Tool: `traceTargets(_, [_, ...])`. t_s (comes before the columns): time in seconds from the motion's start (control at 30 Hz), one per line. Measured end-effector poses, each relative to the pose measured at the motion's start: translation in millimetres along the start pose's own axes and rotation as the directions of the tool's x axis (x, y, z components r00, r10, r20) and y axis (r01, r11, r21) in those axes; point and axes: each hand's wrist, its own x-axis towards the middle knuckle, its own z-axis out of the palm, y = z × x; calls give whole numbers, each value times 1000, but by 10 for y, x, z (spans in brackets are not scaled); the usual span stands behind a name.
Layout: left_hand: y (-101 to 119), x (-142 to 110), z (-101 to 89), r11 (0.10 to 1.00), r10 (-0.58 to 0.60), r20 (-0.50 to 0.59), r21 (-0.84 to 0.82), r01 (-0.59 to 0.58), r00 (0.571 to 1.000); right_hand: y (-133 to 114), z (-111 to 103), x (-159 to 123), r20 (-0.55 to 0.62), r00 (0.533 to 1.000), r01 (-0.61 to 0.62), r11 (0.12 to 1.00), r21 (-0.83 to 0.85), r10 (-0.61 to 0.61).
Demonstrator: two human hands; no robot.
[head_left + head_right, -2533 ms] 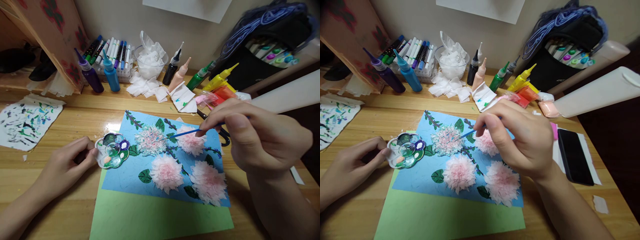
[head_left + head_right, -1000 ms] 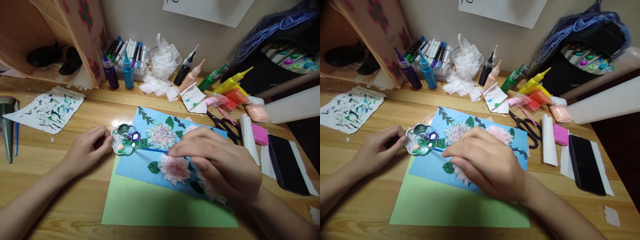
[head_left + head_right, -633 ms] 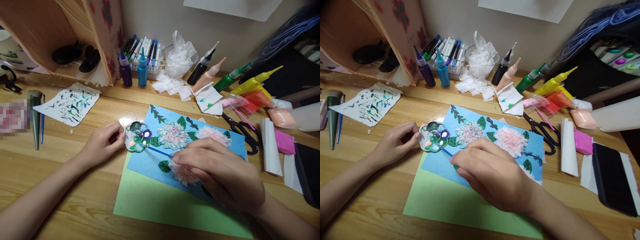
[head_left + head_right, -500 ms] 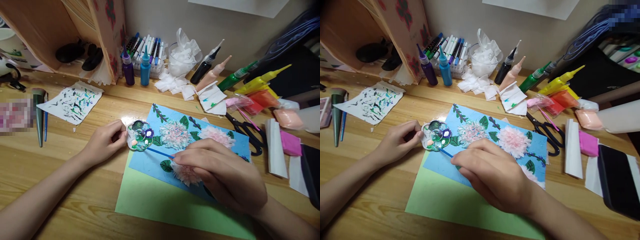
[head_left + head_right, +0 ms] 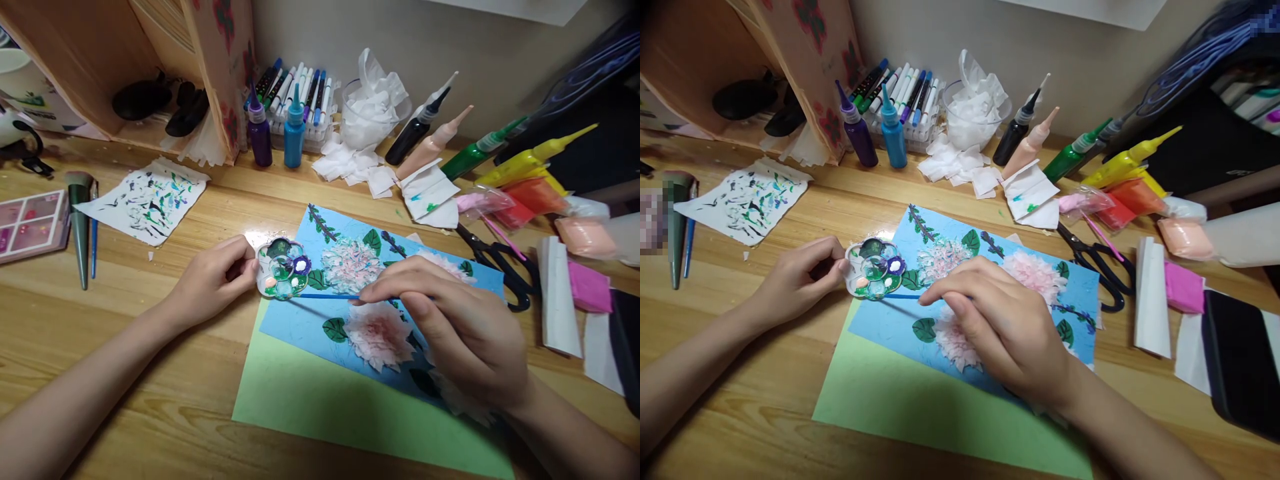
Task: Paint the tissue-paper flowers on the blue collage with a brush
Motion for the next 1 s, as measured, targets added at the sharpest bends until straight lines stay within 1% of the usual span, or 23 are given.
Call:
traceTargets(0.1, [7, 2, -3, 1000, -3, 9, 0, 3, 1000, 14, -14, -5, -36, 999, -16, 1000, -10, 16])
traceTargets(0.2, [19, 2, -9, 1000, -12, 21, 1, 12, 1000, 2, -20, -8, -53, 999, 0, 999, -45, -3])
traceTargets(0.33, [33, 2, -13, 1000, -17, 25, 0, 17, 1000, -31, -8, -7, -13, 999, 50, 996, -74, -51])
traceTargets(0.43, [43, 1, -10, 1000, -12, 23, 2, 12, 1000, -48, 7, -12, -2, 999, 35, 998, -59, -35])
traceTargets(0.63, [49, -6, -4, 1000, 8, -2, 9, -8, 1000, -42, 47, -34, -49, 995, -88, 996, -7, 87])
traceTargets(0.73, [47, -6, -5, 1000, 20, -10, 7, -20, 1000, -18, 68, -37, -92, 983, -159, 987, 14, 160])
traceTargets(0.87, [46, -7, -8, 1000, 12, -7, 9, -12, 1000, 3, 76, -30, -108, 965, -232, 970, 68, 238])
traceTargets(1.0, [42, -10, -11, 1000, 22, -2, 9, -22, 1000, -11, 50, -17, -140, 944, -280, 949, 143, 300])
